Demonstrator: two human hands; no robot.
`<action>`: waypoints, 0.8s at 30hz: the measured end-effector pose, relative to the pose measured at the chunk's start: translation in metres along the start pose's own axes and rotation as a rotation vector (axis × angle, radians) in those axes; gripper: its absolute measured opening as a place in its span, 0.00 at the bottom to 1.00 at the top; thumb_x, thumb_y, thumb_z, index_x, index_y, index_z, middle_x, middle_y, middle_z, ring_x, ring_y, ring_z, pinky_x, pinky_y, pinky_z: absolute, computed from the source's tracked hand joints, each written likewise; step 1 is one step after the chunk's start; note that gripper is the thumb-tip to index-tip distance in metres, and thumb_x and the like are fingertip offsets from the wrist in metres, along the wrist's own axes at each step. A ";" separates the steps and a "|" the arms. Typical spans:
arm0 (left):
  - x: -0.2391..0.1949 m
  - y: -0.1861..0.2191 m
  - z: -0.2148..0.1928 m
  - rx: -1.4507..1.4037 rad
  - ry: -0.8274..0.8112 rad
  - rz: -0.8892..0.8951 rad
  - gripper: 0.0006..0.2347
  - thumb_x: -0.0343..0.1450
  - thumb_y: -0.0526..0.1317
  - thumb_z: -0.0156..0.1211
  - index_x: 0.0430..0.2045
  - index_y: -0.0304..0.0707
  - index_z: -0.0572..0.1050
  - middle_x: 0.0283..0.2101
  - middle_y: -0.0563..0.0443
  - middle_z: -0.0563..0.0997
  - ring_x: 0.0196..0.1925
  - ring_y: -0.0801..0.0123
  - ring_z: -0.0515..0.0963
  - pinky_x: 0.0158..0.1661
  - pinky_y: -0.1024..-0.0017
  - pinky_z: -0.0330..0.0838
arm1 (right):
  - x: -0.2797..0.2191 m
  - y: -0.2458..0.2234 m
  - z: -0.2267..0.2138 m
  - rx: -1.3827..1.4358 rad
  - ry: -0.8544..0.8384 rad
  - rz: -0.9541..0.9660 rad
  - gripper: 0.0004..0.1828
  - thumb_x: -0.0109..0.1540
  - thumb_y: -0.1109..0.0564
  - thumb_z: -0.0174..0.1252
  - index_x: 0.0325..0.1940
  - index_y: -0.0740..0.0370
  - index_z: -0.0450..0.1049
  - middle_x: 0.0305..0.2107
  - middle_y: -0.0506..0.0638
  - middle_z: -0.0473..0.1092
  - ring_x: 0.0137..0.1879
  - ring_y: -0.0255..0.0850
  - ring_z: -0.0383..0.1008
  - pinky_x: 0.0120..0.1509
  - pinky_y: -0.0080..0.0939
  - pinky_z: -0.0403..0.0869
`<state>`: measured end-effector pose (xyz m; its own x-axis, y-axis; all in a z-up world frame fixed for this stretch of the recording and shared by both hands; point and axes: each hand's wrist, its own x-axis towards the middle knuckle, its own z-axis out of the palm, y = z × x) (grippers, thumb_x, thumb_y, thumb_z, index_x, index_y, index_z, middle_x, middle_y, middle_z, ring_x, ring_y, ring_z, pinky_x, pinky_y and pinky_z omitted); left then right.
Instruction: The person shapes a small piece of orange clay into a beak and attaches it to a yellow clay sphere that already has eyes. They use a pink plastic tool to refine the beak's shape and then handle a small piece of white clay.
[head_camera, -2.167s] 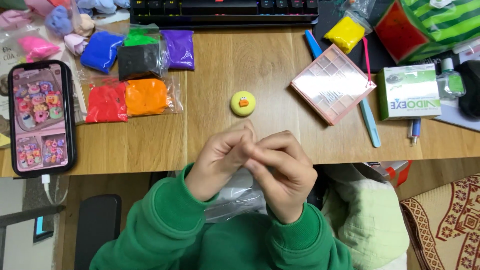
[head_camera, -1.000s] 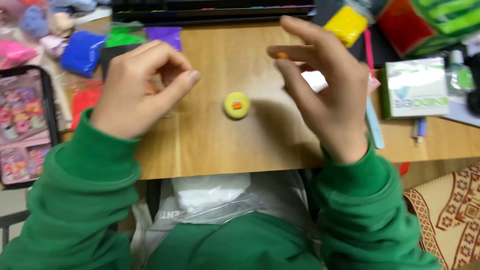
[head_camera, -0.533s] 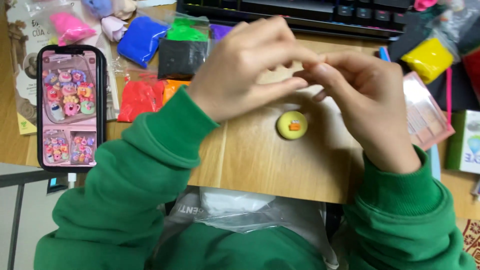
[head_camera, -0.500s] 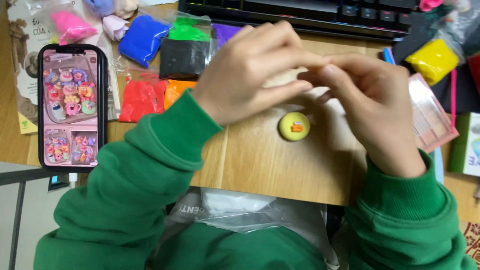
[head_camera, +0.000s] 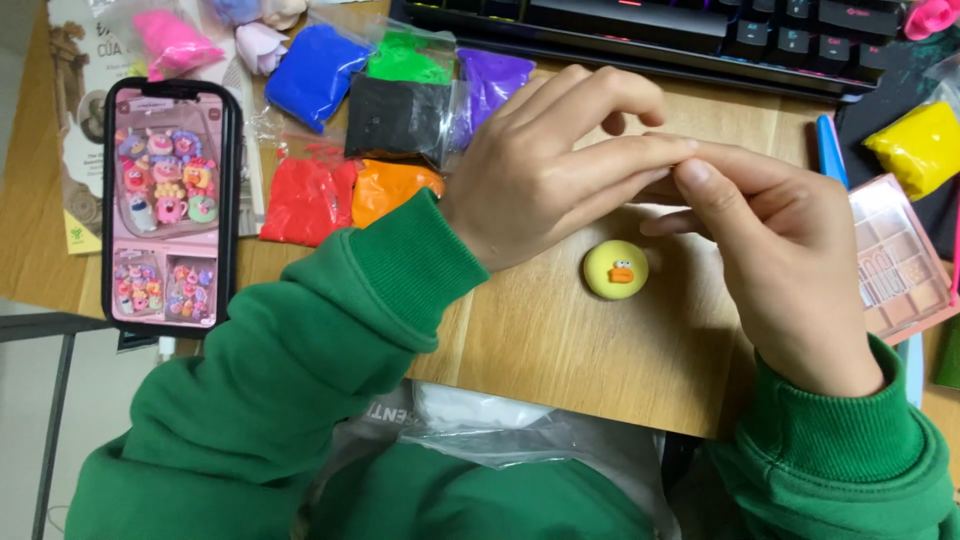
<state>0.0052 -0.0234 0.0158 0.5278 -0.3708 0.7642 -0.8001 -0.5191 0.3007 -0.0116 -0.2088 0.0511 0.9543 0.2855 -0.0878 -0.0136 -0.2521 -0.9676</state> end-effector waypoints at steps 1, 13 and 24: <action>-0.001 -0.001 0.001 0.005 0.000 -0.004 0.05 0.77 0.36 0.59 0.44 0.43 0.77 0.43 0.50 0.74 0.37 0.60 0.74 0.38 0.63 0.67 | 0.000 0.001 -0.001 0.002 -0.006 -0.001 0.16 0.68 0.59 0.45 0.55 0.71 0.70 0.47 0.59 0.73 0.45 0.41 0.75 0.50 0.34 0.79; -0.005 -0.001 -0.014 0.043 -0.051 -0.004 0.08 0.73 0.34 0.62 0.45 0.45 0.76 0.42 0.53 0.73 0.39 0.62 0.72 0.39 0.63 0.63 | 0.009 0.038 -0.009 -0.578 0.143 -0.313 0.08 0.76 0.64 0.57 0.41 0.66 0.69 0.34 0.51 0.69 0.39 0.38 0.67 0.41 0.37 0.65; -0.012 -0.007 -0.007 0.116 -0.068 0.003 0.05 0.69 0.37 0.62 0.36 0.46 0.76 0.37 0.54 0.71 0.37 0.60 0.69 0.37 0.62 0.61 | 0.018 0.049 -0.006 -0.985 0.062 -0.531 0.06 0.71 0.59 0.61 0.48 0.64 0.80 0.35 0.53 0.65 0.44 0.53 0.60 0.42 0.49 0.63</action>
<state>0.0019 -0.0098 0.0085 0.5468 -0.4221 0.7230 -0.7653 -0.6022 0.2272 0.0066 -0.2211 0.0035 0.7823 0.5351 0.3188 0.6158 -0.7414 -0.2666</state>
